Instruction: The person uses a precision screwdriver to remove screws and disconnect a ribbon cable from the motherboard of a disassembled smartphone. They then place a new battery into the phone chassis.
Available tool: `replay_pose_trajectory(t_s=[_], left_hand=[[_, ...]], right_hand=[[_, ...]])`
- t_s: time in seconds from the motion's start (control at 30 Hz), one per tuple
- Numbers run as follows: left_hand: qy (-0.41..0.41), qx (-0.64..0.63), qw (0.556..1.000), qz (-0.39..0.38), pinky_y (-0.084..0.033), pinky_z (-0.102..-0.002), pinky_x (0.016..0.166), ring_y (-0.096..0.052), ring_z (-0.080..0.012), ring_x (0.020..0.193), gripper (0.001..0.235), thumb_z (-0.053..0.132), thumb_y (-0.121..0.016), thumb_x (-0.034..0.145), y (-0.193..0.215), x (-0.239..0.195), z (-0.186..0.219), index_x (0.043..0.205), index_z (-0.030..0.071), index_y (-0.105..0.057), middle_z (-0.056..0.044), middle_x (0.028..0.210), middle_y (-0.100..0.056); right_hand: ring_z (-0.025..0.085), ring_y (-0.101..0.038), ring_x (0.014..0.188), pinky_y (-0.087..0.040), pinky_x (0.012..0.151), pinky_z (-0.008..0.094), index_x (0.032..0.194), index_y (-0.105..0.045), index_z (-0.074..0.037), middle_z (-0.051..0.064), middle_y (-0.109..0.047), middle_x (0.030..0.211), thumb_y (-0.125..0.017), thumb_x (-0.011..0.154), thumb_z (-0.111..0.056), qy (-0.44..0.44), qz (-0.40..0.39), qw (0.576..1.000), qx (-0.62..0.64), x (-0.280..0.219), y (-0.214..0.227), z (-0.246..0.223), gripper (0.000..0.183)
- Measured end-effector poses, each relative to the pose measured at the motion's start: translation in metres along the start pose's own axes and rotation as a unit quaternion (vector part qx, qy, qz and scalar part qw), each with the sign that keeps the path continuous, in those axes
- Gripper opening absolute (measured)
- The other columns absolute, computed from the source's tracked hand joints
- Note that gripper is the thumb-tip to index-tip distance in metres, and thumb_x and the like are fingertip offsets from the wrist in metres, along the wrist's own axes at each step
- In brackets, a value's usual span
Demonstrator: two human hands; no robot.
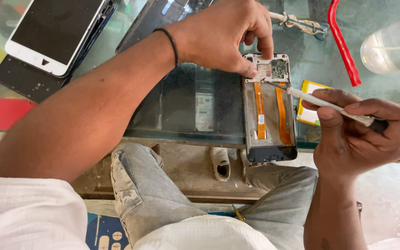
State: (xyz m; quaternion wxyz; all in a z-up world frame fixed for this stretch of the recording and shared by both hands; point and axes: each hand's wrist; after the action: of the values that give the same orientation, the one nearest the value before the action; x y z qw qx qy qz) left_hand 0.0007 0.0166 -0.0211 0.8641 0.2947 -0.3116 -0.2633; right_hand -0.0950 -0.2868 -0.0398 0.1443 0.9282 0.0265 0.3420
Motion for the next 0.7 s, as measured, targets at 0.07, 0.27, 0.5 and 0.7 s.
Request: replay_pose_trajectory(t_s=[0.07, 0.27, 0.5, 0.7], left_hand=[[0.001, -0.005, 1.000, 0.006, -0.053, -0.031, 0.064, -0.061, -0.0151, 0.079, 0.029, 0.019, -0.096, 0.074, -0.001, 0.001, -0.001, 0.094, 0.008, -0.079, -0.001, 0.094, -0.070], [-0.019, -0.004, 1.000, 0.024, -0.053, -0.031, 0.064, -0.063, -0.0153, 0.078, 0.031, 0.021, -0.098, 0.072, -0.006, 0.001, -0.005, 0.093, 0.008, -0.079, -0.001, 0.091, -0.071], [-0.015, -0.003, 0.999, 0.029, -0.052, -0.031, 0.061, -0.063, -0.0147, 0.074, 0.028, 0.019, -0.096, 0.072, -0.010, 0.002, -0.004, 0.090, 0.007, -0.078, -0.004, 0.088, -0.068], [0.013, -0.032, 0.999, 0.004, -0.051, -0.031, 0.059, -0.062, -0.0138, 0.071, 0.030, 0.019, -0.095, 0.069, -0.005, 0.006, -0.003, 0.090, 0.007, -0.078, -0.003, 0.087, -0.068]], right_hand=[[0.034, -0.083, 0.104, -0.064, 0.077, 0.032, 0.113, -0.045, 0.003, 0.006, -0.058, 0.099, -0.083, 0.114, -0.018, 0.004, 0.005, 1.000, 0.001, 0.000, 0.000, 0.001, 0.044], [0.033, -0.082, 0.103, -0.068, 0.082, 0.033, 0.116, -0.045, 0.004, 0.010, -0.063, 0.101, -0.081, 0.114, -0.016, 0.016, -0.007, 1.000, -0.011, -0.004, 0.002, 0.004, 0.041], [0.033, -0.082, 0.103, -0.065, 0.081, 0.033, 0.115, -0.045, 0.003, 0.009, -0.062, 0.101, -0.084, 0.116, -0.017, 0.006, 0.000, 1.000, 0.008, -0.004, -0.002, 0.002, 0.044], [0.033, -0.082, 0.106, -0.065, 0.078, 0.031, 0.113, -0.044, 0.003, 0.010, -0.063, 0.107, -0.083, 0.115, -0.014, 0.017, -0.016, 1.000, -0.010, 0.000, -0.007, -0.006, 0.043]])
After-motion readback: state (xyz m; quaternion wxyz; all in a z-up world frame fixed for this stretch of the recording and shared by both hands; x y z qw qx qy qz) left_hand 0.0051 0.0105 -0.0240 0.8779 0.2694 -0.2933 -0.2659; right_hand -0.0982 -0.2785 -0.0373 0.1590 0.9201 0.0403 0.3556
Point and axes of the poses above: each hand's wrist, its own x-axis towards the middle knuckle, its own y-axis out of the back of the hand, z = x × y
